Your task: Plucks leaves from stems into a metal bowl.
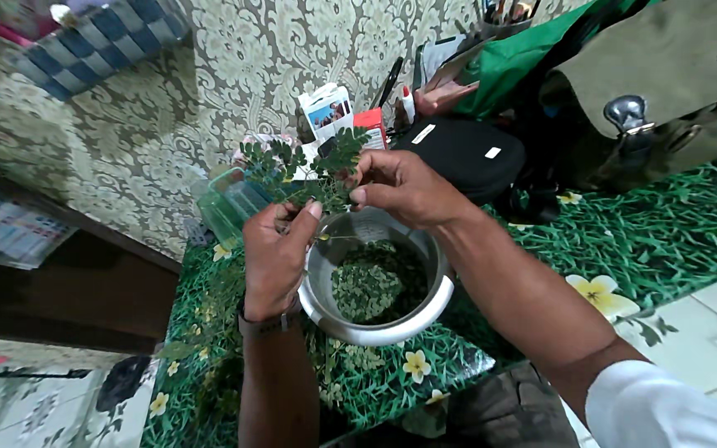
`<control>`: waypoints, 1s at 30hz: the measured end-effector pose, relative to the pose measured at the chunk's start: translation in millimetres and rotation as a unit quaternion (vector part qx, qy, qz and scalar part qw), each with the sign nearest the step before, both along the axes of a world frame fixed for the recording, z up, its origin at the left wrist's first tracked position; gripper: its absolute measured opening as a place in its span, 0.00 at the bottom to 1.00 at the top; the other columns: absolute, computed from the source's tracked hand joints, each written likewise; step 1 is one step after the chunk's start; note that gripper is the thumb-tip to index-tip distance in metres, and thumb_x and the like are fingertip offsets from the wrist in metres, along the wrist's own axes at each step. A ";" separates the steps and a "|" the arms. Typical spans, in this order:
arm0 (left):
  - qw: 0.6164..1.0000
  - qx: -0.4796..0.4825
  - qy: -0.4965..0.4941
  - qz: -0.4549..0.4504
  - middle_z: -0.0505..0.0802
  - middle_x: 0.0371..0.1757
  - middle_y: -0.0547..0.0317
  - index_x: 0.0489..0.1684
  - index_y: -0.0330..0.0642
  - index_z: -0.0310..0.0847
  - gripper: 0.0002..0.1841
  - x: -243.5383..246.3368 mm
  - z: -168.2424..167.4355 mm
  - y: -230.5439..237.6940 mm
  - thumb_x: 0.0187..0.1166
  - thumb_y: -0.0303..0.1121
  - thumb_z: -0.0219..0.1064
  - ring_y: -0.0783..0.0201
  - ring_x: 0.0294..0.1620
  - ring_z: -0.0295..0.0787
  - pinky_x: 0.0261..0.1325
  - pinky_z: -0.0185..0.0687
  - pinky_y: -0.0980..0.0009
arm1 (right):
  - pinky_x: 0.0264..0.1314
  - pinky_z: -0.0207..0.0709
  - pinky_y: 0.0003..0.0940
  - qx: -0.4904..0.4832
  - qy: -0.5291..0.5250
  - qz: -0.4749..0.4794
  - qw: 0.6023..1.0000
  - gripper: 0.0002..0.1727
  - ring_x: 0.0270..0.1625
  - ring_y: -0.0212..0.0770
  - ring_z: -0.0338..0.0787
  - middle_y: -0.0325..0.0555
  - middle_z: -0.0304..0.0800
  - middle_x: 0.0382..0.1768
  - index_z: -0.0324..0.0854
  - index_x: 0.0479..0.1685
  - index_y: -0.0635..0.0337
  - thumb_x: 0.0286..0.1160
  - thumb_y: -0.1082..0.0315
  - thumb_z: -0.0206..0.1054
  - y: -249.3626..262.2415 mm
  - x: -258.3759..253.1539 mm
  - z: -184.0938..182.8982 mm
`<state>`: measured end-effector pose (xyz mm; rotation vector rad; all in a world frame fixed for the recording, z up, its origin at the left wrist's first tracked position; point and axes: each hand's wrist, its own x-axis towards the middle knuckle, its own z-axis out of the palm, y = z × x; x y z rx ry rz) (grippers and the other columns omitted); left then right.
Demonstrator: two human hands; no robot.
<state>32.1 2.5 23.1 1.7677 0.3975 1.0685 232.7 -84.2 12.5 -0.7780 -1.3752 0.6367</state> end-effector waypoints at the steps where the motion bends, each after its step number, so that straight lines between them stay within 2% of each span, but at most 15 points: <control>1: 1.000 0.002 0.002 0.002 0.87 0.24 0.70 0.33 0.49 0.85 0.04 0.5 -0.1 -0.2 0.78 0.31 0.72 0.78 0.19 0.79 0.24 0.78 0.82 | 0.42 0.85 0.28 -0.009 0.001 -0.004 1.000 0.03 0.40 0.29 0.85 0.37 0.85 0.45 0.80 0.38 0.55 0.70 0.73 0.65 -0.2 -2.1 -0.4; 5: 1.000 0.008 0.001 -0.004 0.87 0.23 0.70 0.32 0.48 0.86 0.05 1.8 -0.4 -0.5 0.79 0.30 0.72 0.78 0.19 0.78 0.24 0.78 0.82 | 0.41 0.87 0.32 -0.027 0.029 0.013 0.999 0.05 0.39 0.32 0.87 0.40 0.86 0.45 0.79 0.41 0.56 0.71 0.72 0.62 3.1 -4.6 -3.9; 10: 1.000 0.015 0.006 0.006 0.86 0.23 0.71 0.32 0.48 0.86 0.04 0.8 -0.1 -0.6 0.79 0.30 0.71 0.78 0.18 0.78 0.23 0.77 0.82 | 0.36 0.86 0.30 -0.018 0.094 0.003 0.995 0.06 0.32 0.29 0.84 0.36 0.83 0.37 0.76 0.37 0.50 0.71 0.73 0.57 -0.3 -8.7 -0.9; 12: 1.000 0.012 0.005 0.009 0.87 0.24 0.71 0.34 0.49 0.86 0.04 -0.6 0.8 -0.5 0.79 0.30 0.72 0.78 0.19 0.79 0.23 0.78 0.82 | 0.37 0.86 0.29 -0.009 0.100 0.006 0.995 0.05 0.35 0.29 0.86 0.36 0.85 0.41 0.78 0.38 0.50 0.73 0.70 0.57 -0.8 -4.4 -0.2; 15: 1.000 0.014 0.016 0.003 0.87 0.24 0.70 0.34 0.48 0.86 0.04 -0.6 0.5 -0.8 0.79 0.31 0.72 0.78 0.20 0.79 0.24 0.78 0.82 | 0.42 0.82 0.27 -0.016 0.051 0.000 0.999 0.09 0.39 0.29 0.85 0.37 0.86 0.44 0.82 0.45 0.54 0.78 0.63 0.57 -0.3 -0.1 -1.1; 17: 0.999 0.017 0.032 0.008 0.87 0.24 0.71 0.33 0.49 0.86 0.04 0.5 1.3 -3.0 0.79 0.31 0.71 0.79 0.19 0.78 0.24 0.78 0.82 | 0.43 0.83 0.28 -0.032 0.014 -0.010 0.999 0.09 0.38 0.28 0.85 0.37 0.87 0.41 0.82 0.46 0.57 0.77 0.64 0.59 -1.7 -1.2 -1.5; 20: 0.998 0.029 0.047 0.019 0.88 0.25 0.73 0.33 0.50 0.86 0.04 1.8 1.4 -5.0 0.78 0.31 0.72 0.80 0.19 0.78 0.23 0.76 0.83 | 0.34 0.82 0.25 -0.048 0.017 -0.054 0.997 0.04 0.30 0.27 0.85 0.38 0.88 0.32 0.82 0.37 0.59 0.73 0.70 0.63 -2.3 -8.2 -2.0; 21: 0.998 0.029 0.052 0.022 0.88 0.26 0.72 0.34 0.50 0.86 0.03 1.5 1.2 -5.0 0.78 0.32 0.72 0.79 0.20 0.78 0.23 0.76 0.82 | 0.36 0.83 0.25 -0.046 0.033 -0.051 0.997 0.04 0.31 0.27 0.85 0.38 0.88 0.34 0.81 0.39 0.58 0.74 0.71 0.61 -2.4 -8.2 -1.8; 23: 0.998 0.028 0.052 0.023 0.88 0.25 0.72 0.35 0.50 0.86 0.03 -0.1 0.4 -3.3 0.78 0.33 0.72 0.78 0.20 0.78 0.24 0.77 0.82 | 0.35 0.79 0.24 -0.039 0.080 -0.042 0.995 0.05 0.31 0.27 0.81 0.35 0.84 0.34 0.78 0.36 0.54 0.74 0.71 0.57 -2.5 -7.4 -0.3; 26: 0.999 0.016 0.035 0.021 0.87 0.24 0.72 0.33 0.50 0.86 0.04 -0.6 0.7 -2.2 0.79 0.32 0.72 0.79 0.20 0.79 0.24 0.78 0.82 | 0.41 0.84 0.26 -0.022 0.081 -0.015 0.996 0.07 0.36 0.27 0.85 0.33 0.85 0.36 0.80 0.39 0.51 0.81 0.65 0.57 -4.3 -2.7 1.0; 28: 0.999 0.012 0.024 0.020 0.87 0.25 0.71 0.34 0.49 0.86 0.04 0.5 0.7 -1.7 0.80 0.32 0.71 0.78 0.20 0.79 0.24 0.78 0.82 | 0.41 0.83 0.26 -0.013 0.039 0.001 0.999 0.05 0.38 0.27 0.85 0.34 0.86 0.42 0.83 0.42 0.53 0.77 0.64 0.63 -2.7 0.0 -1.4; 30: 0.999 0.014 0.019 0.022 0.87 0.25 0.71 0.34 0.49 0.86 0.04 0.4 0.7 -1.8 0.80 0.32 0.71 0.78 0.20 0.80 0.24 0.79 0.82 | 0.40 0.84 0.27 -0.017 0.020 0.007 1.000 0.03 0.39 0.29 0.86 0.38 0.86 0.48 0.83 0.39 0.55 0.72 0.69 0.65 -0.4 -1.0 -2.8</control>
